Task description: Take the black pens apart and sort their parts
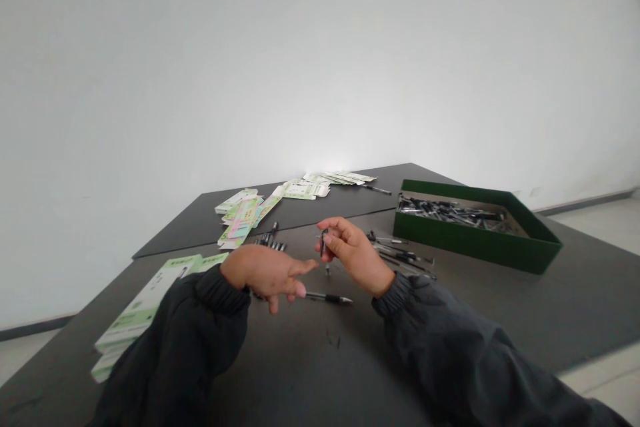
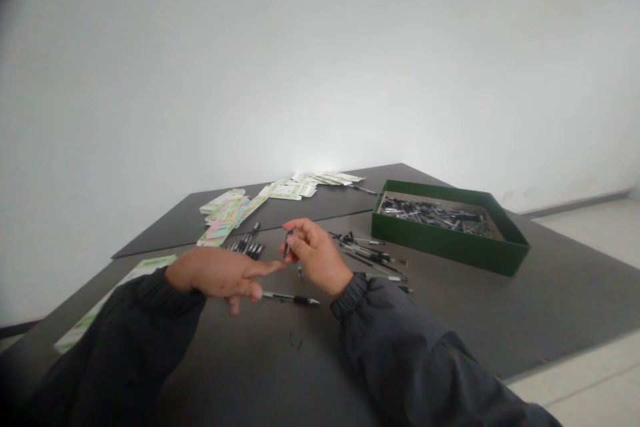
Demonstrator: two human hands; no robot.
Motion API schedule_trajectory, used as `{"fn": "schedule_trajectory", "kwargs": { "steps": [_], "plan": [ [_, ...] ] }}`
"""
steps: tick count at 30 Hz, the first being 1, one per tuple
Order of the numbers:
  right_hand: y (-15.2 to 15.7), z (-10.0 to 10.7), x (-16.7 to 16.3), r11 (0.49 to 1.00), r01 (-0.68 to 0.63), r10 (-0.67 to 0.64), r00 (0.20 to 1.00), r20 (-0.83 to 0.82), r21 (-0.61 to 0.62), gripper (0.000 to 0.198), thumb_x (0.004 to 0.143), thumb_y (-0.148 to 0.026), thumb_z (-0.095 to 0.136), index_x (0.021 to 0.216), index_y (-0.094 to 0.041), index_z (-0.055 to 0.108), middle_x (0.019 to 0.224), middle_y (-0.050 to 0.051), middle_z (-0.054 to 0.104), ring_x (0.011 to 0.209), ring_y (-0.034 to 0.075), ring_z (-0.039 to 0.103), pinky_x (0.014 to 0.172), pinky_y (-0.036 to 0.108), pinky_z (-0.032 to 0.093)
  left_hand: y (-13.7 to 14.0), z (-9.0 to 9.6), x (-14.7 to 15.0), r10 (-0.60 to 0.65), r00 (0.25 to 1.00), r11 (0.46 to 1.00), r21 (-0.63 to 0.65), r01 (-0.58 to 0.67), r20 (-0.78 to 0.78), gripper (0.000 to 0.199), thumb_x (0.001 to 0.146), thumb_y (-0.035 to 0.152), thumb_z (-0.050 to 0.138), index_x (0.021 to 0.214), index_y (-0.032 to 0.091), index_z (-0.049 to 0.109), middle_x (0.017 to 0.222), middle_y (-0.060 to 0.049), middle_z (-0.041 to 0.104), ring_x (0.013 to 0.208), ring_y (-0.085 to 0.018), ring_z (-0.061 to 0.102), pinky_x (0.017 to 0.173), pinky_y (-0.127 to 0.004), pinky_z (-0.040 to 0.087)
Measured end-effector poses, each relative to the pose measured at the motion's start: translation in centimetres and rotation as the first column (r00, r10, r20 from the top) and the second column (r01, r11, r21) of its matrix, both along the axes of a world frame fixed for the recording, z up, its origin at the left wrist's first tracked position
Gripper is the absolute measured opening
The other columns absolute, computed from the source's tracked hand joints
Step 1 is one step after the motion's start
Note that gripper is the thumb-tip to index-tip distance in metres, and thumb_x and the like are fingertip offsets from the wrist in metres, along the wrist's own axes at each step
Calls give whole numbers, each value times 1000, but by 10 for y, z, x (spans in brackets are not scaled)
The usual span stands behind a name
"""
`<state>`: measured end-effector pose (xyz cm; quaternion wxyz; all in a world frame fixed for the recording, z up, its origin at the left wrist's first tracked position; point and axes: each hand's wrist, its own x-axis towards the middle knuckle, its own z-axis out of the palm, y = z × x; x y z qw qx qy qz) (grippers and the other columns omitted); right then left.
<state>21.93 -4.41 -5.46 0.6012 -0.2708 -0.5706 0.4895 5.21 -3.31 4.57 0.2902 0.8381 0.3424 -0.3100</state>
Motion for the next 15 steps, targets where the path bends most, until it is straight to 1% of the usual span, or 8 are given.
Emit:
{"fn": "schedule_trajectory", "kwargs": {
  "steps": [3, 6, 10, 15],
  "plan": [
    [-2, 0, 0, 997, 5, -9, 999, 50, 72, 26, 83, -30, 59, 105, -19, 48, 72, -2, 58, 58, 11, 54, 56, 24, 43, -2, -1, 1, 18, 1000, 1000, 5, -18, -2, 62, 94, 25, 36, 147, 9, 9, 110, -17, 66, 83, -22, 69, 74, -29, 48],
    [-4, -1, 0, 993, 37, -47, 995, 89, 114, 27, 84, -25, 57, 107, -21, 45, 71, -4, 54, 60, 11, 53, 57, 25, 42, -1, -4, 1, 7, 1000, 999, -37, -6, 16, 60, 94, 25, 34, 146, 8, 10, 112, -18, 64, 82, -22, 69, 71, -27, 49],
    [-5, -2, 1, 983, 93, -114, 985, 127, 160, 22, 85, -22, 54, 106, -22, 45, 73, -3, 55, 61, 11, 52, 59, 25, 43, 3, -11, -1, -17, 1000, 999, -45, 18, 20, 61, 92, 23, 36, 146, 8, 11, 113, -18, 63, 81, -22, 69, 66, -27, 51],
    [-6, -2, 1, 974, 127, -156, 977, 149, 185, 21, 86, -21, 52, 105, -21, 47, 74, -2, 56, 63, 12, 53, 61, 26, 43, 5, -20, -3, -19, 999, 996, -82, 23, 41, 59, 93, 20, 37, 146, 11, 12, 111, -17, 64, 81, -20, 69, 65, -25, 51]
  ]
}}
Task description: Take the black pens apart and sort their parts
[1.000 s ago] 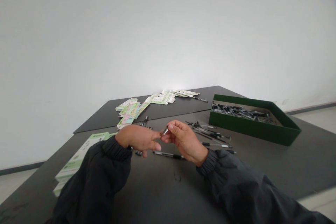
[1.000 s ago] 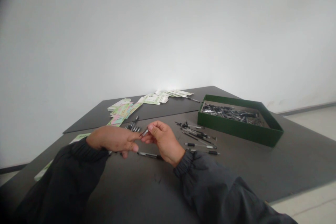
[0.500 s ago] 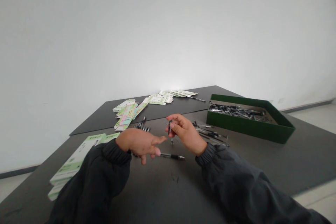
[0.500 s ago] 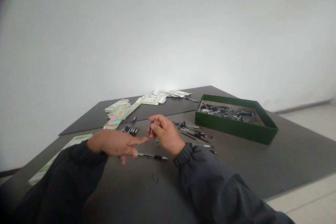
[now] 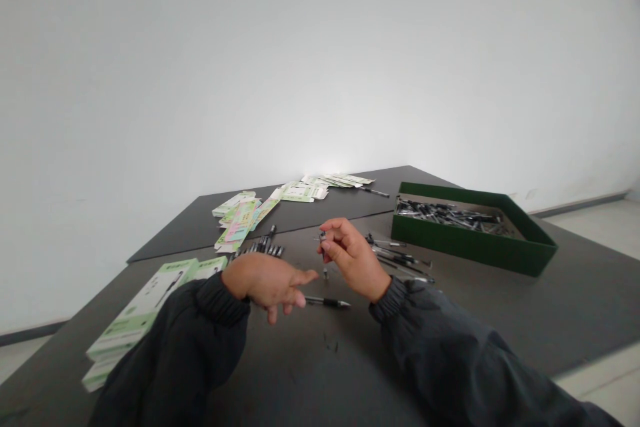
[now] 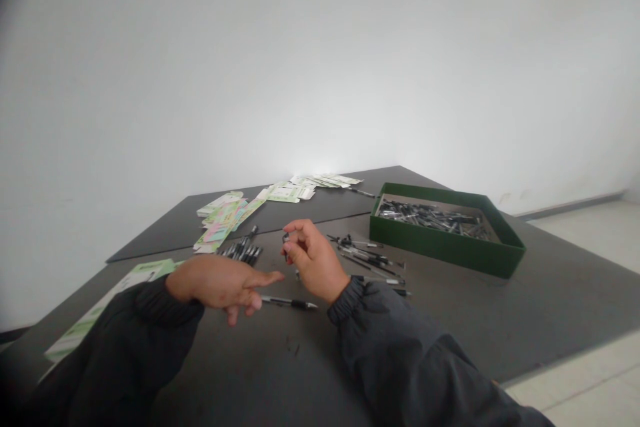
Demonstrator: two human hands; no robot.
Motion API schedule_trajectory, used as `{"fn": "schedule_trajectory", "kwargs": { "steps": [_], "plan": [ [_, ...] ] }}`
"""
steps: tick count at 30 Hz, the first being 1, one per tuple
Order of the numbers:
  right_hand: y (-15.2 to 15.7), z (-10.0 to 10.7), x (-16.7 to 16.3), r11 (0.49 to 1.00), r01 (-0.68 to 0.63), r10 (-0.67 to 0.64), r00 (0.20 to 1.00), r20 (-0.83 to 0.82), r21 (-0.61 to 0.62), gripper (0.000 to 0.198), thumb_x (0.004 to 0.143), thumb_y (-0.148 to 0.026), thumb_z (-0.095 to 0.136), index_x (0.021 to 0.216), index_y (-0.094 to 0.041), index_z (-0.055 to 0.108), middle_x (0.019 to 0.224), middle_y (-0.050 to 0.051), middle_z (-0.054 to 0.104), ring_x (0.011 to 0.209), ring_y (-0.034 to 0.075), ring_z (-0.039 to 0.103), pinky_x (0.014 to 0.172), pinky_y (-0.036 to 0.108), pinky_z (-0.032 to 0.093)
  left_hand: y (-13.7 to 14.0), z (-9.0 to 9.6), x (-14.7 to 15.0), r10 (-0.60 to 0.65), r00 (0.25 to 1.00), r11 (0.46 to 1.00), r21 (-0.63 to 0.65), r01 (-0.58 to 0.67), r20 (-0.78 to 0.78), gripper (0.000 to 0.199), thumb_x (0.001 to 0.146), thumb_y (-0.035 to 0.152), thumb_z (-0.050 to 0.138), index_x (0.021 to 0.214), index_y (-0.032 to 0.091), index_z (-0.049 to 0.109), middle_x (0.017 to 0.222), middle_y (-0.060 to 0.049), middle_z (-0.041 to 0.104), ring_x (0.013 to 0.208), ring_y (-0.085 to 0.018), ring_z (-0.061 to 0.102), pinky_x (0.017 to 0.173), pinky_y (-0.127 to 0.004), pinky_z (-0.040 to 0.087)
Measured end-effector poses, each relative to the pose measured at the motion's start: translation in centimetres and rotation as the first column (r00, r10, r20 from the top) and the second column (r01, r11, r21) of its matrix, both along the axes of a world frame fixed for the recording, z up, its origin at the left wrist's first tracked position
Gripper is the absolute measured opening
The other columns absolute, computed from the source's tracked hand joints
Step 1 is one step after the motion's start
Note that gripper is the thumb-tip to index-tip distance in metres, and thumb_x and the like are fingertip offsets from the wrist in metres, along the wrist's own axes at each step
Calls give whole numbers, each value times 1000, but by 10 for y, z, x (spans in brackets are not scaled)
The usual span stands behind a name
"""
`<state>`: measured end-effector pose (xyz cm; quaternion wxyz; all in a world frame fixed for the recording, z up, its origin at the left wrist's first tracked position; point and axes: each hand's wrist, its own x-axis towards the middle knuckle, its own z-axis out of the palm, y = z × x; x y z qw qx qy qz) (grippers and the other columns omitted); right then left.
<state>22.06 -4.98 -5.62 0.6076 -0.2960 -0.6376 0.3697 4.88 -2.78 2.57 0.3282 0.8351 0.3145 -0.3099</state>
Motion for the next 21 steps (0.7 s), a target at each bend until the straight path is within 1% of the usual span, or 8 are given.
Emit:
{"fn": "schedule_trajectory", "kwargs": {
  "steps": [3, 8, 14, 18, 21],
  "plan": [
    [0, 0, 1, 1000, 24, -24, 1000, 20, 2, 20, 86, -21, 52, 106, -20, 47, 76, -1, 57, 63, 12, 53, 62, 27, 43, 2, -5, -2, 24, 1000, 1000, -17, -24, 1, 58, 94, 21, 37, 145, 12, 13, 109, -18, 64, 80, -21, 69, 63, -26, 52],
    [1, -2, 1, 999, 41, -41, 999, 17, 3, 19, 86, -21, 50, 105, -20, 48, 77, -1, 58, 63, 12, 54, 61, 27, 43, 4, -10, -4, 2, 1000, 1000, -9, -2, 27, 56, 95, 26, 35, 145, 12, 16, 104, -17, 67, 76, -20, 68, 62, -26, 52],
    [2, -1, 0, 999, 31, -32, 999, -29, -19, 16, 86, -23, 51, 102, -19, 49, 76, 0, 58, 63, 12, 53, 60, 27, 43, 7, -15, -6, 13, 999, 998, -57, -11, 30, 55, 92, 24, 36, 143, 13, 19, 103, -16, 66, 75, -18, 67, 59, -24, 50],
    [1, -1, 0, 999, 20, -23, 998, -64, -41, 17, 85, -26, 54, 100, -19, 48, 76, 0, 58, 62, 12, 52, 60, 27, 43, 13, -24, -10, 19, 998, 996, -86, -14, 55, 54, 92, 27, 34, 142, 16, 19, 98, -14, 67, 71, -18, 66, 55, -22, 49],
    [1, 0, 0, 999, 19, -24, 996, -87, -49, 18, 84, -29, 56, 98, -19, 48, 74, -1, 58, 61, 11, 52, 58, 26, 42, 15, -31, -13, 29, 998, 996, -87, -24, 56, 54, 92, 31, 34, 142, 16, 21, 99, -14, 67, 72, -18, 66, 55, -22, 49]
  ]
}}
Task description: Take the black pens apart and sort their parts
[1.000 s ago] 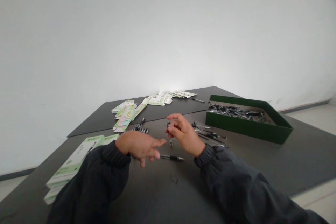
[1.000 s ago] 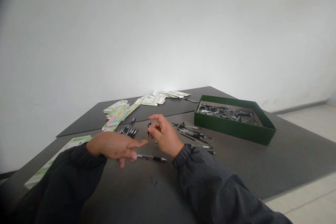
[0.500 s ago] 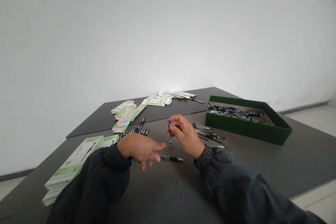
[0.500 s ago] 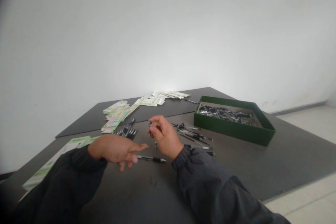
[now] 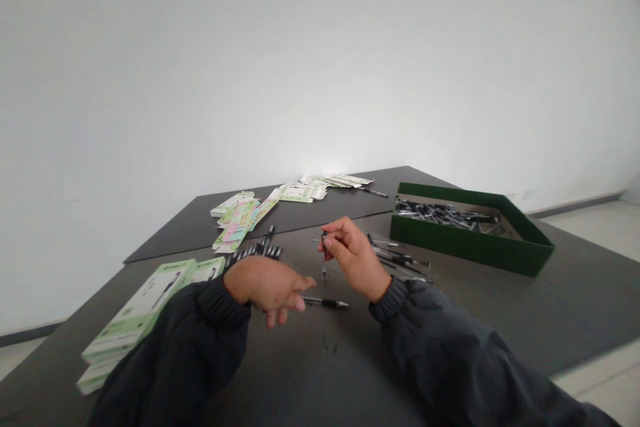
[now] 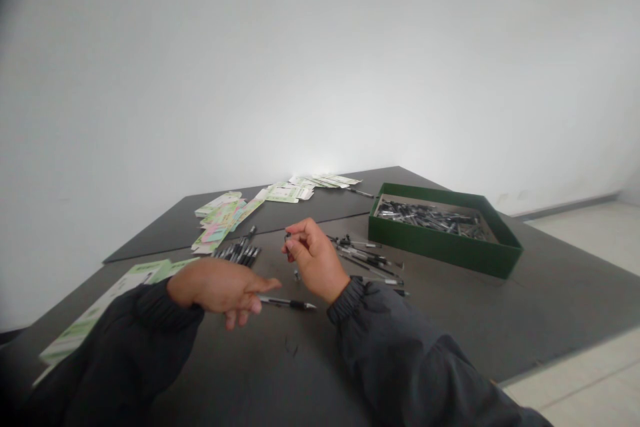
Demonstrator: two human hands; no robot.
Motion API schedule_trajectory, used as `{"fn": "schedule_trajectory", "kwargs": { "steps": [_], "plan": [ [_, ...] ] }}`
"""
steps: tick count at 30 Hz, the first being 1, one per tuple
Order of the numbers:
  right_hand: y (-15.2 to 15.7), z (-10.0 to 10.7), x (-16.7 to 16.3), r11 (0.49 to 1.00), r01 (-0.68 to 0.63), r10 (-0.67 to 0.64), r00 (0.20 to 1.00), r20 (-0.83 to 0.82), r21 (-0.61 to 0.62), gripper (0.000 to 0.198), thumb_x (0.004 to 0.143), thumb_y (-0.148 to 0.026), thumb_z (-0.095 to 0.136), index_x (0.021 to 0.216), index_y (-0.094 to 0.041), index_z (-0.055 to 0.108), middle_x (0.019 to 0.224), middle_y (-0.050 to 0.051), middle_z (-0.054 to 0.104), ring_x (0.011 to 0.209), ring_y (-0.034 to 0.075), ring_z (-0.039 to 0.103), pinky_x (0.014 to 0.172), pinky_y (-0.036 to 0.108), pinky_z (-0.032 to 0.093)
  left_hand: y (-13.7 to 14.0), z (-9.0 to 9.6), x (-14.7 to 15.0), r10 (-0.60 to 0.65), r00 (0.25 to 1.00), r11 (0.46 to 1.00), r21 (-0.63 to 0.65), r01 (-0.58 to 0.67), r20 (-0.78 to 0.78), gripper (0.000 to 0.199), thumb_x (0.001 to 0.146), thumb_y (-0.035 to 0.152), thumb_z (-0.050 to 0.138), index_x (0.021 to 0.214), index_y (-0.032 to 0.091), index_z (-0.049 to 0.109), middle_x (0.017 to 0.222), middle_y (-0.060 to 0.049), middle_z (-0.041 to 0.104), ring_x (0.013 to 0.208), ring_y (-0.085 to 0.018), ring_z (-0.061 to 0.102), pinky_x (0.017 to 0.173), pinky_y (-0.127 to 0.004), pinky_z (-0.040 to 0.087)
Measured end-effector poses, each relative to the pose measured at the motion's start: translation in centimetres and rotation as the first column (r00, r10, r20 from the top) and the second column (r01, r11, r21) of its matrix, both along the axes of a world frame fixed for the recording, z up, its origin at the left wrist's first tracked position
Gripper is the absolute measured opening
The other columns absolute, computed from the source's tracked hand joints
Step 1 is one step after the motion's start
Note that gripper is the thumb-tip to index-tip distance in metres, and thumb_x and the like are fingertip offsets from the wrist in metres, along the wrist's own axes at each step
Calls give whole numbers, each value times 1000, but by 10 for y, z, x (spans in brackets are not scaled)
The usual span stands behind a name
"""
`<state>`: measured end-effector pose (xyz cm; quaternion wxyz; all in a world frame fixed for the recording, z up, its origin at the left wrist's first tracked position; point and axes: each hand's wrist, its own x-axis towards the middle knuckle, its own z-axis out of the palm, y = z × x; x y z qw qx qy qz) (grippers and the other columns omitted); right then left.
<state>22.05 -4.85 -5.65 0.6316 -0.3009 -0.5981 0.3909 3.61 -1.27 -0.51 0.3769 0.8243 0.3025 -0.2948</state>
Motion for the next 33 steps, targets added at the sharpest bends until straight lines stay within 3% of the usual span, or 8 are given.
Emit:
{"fn": "schedule_trajectory", "kwargs": {
  "steps": [4, 9, 14, 33],
  "plan": [
    [1, 1, 0, 1000, -8, 8, 1000, -17, 5, 19, 84, -31, 57, 95, -19, 49, 73, -1, 58, 60, 11, 52, 57, 26, 42, -1, -2, 2, 7, 1000, 1000, 6, -7, -1, 58, 91, 40, 35, 141, 15, 21, 103, -17, 65, 76, -20, 67, 55, -23, 49],
    [2, 2, 0, 1000, 4, -3, 999, -36, 2, 18, 85, -30, 55, 98, -19, 49, 72, -1, 57, 61, 12, 53, 57, 26, 43, -6, 5, 5, 9, 999, 999, 47, -7, -45, 57, 92, 36, 35, 141, 10, 24, 99, -20, 68, 74, -21, 67, 57, -25, 50],
    [3, 1, 0, 1000, -8, 9, 999, -37, 30, 20, 85, -27, 55, 102, -20, 48, 75, -1, 55, 67, 13, 54, 62, 28, 45, -6, 6, 3, -37, 999, 998, 43, 38, -17, 53, 93, 37, 32, 140, 13, 25, 102, -17, 68, 75, -20, 68, 56, -23, 49],
    [5, -2, -2, 1000, 1, -1, 999, -32, 13, 24, 81, -23, 57, 103, -21, 45, 73, -3, 52, 68, 13, 52, 66, 29, 42, -15, 15, 10, 28, 995, 998, 52, -23, -100, 42, 93, 30, 34, 129, 8, 37, 94, -20, 69, 73, -21, 67, 57, -26, 48]
  ]
}}
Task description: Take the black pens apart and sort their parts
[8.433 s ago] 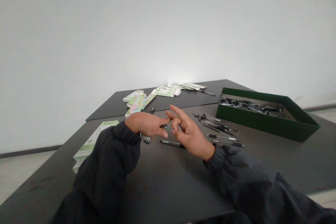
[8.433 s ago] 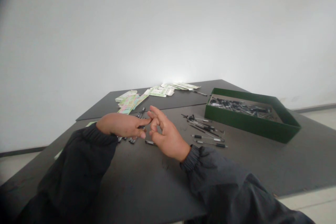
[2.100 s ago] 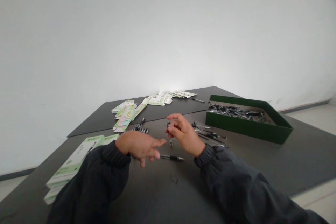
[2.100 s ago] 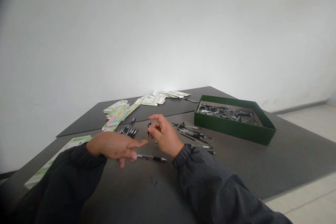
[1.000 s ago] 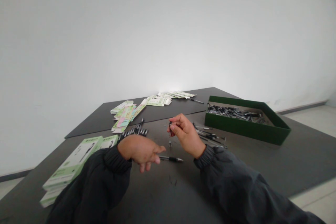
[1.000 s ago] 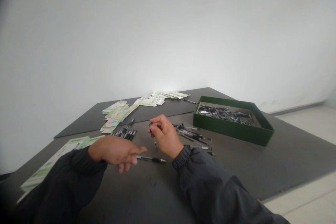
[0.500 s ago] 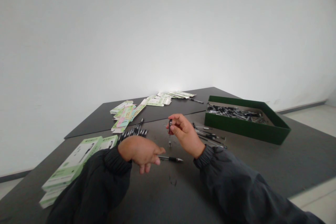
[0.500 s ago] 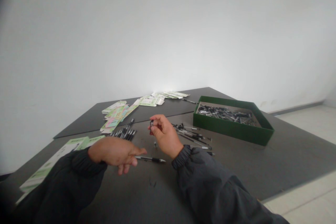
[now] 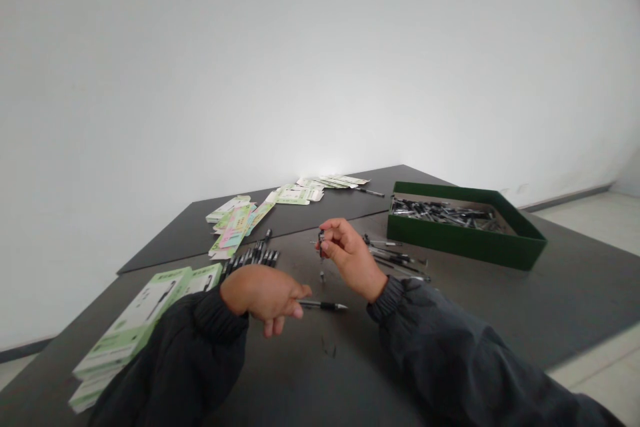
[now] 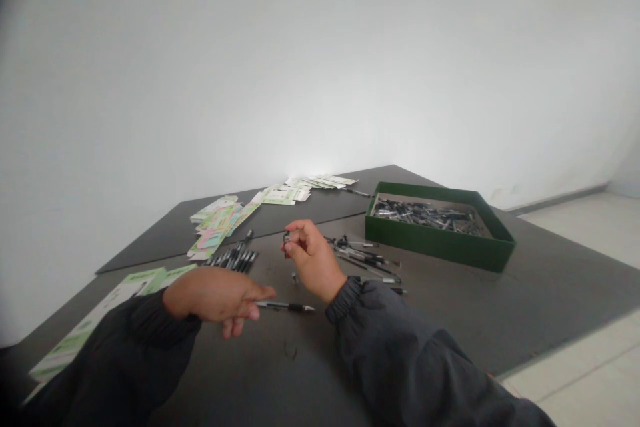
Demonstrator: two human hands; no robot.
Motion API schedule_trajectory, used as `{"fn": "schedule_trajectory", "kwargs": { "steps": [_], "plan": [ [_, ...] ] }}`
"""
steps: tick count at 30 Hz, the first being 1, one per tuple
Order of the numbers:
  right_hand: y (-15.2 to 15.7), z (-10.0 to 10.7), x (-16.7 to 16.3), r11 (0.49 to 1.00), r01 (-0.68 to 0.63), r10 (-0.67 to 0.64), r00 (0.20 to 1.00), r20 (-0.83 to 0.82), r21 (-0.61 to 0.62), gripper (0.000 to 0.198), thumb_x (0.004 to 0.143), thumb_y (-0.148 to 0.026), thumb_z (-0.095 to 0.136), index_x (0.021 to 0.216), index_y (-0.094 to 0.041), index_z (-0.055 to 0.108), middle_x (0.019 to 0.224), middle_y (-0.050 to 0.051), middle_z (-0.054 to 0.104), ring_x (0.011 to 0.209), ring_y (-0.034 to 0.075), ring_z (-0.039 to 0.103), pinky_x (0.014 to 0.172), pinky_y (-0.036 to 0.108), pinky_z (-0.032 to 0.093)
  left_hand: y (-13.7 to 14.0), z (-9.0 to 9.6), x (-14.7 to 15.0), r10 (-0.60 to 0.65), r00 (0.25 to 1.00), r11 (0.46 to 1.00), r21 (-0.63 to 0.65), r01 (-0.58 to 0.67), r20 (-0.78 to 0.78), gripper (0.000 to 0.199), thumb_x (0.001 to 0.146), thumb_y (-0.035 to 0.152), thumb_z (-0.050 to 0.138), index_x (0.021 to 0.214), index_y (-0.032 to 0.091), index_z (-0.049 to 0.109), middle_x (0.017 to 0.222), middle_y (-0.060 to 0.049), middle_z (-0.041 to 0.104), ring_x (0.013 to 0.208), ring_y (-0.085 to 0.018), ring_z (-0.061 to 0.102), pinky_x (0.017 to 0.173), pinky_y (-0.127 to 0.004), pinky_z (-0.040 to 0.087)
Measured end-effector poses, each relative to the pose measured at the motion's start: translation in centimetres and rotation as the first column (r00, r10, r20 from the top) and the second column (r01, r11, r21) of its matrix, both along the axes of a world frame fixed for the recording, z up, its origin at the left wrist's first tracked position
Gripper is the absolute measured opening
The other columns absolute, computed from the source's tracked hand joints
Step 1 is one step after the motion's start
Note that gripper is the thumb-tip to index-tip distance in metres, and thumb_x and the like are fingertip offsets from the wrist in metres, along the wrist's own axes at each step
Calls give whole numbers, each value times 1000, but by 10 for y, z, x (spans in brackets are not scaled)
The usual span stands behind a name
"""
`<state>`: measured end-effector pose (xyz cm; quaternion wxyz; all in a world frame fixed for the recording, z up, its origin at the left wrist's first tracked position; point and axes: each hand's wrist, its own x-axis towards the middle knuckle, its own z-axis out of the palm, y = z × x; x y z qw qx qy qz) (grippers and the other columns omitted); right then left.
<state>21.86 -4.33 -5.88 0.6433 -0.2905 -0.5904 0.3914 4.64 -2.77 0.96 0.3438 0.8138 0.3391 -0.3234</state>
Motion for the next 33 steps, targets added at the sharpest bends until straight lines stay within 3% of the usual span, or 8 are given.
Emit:
{"fn": "schedule_trajectory", "kwargs": {
  "steps": [8, 11, 18, 25, 30, 33],
  "plan": [
    [12, -7, 6, 1000, -15, 14, 999, -32, -24, 21, 79, -25, 58, 99, -21, 50, 72, -3, 54, 65, 12, 53, 63, 27, 41, 16, -23, -18, -29, 994, 999, -15, 31, 108, 49, 93, 37, 35, 135, 11, 30, 90, -17, 69, 70, -20, 67, 53, -23, 47],
    [19, -7, 10, 998, -21, 17, 997, -71, -55, 22, 77, -25, 60, 96, -20, 50, 70, -3, 54, 63, 12, 52, 60, 26, 40, 18, -28, -19, -5, 994, 999, -39, 9, 108, 45, 93, 31, 35, 134, 13, 33, 90, -16, 69, 70, -20, 67, 49, -21, 45],
    [29, -9, 16, 998, -31, 25, 994, -107, -54, 25, 75, -27, 62, 97, -21, 50, 69, -3, 53, 69, 14, 55, 62, 27, 42, 7, -14, -13, 25, 998, 999, 21, -26, 61, 41, 92, 28, 38, 130, 11, 39, 87, -16, 70, 69, -20, 67, 51, -22, 45],
    [45, -15, 18, 996, -35, 29, 996, -81, -78, 34, 73, -22, 63, 104, -21, 49, 75, -2, 57, 66, 13, 52, 63, 27, 41, 7, -24, -17, 58, 993, 998, 0, -58, 104, 45, 90, 38, 42, 127, 14, 40, 83, -13, 70, 59, -18, 63, 44, -20, 42],
    [43, -19, 21, 994, -46, 37, 995, -93, -102, 29, 71, -21, 63, 99, -19, 55, 71, -3, 51, 65, 13, 51, 59, 26, 39, -7, -3, -26, 61, 995, 990, 124, -71, 84, 46, 90, 32, 40, 132, 12, 40, 84, -14, 71, 66, -20, 66, 49, -21, 44],
    [39, -19, 22, 990, -65, 49, 991, -128, -124, 27, 72, -22, 64, 97, -19, 55, 69, -4, 50, 60, 10, 49, 56, 24, 38, -16, 6, -28, 107, 993, 980, 164, -115, 55, 46, 88, 23, 41, 133, 12, 40, 96, -15, 70, 74, -20, 67, 53, -22, 47]
  ]
}}
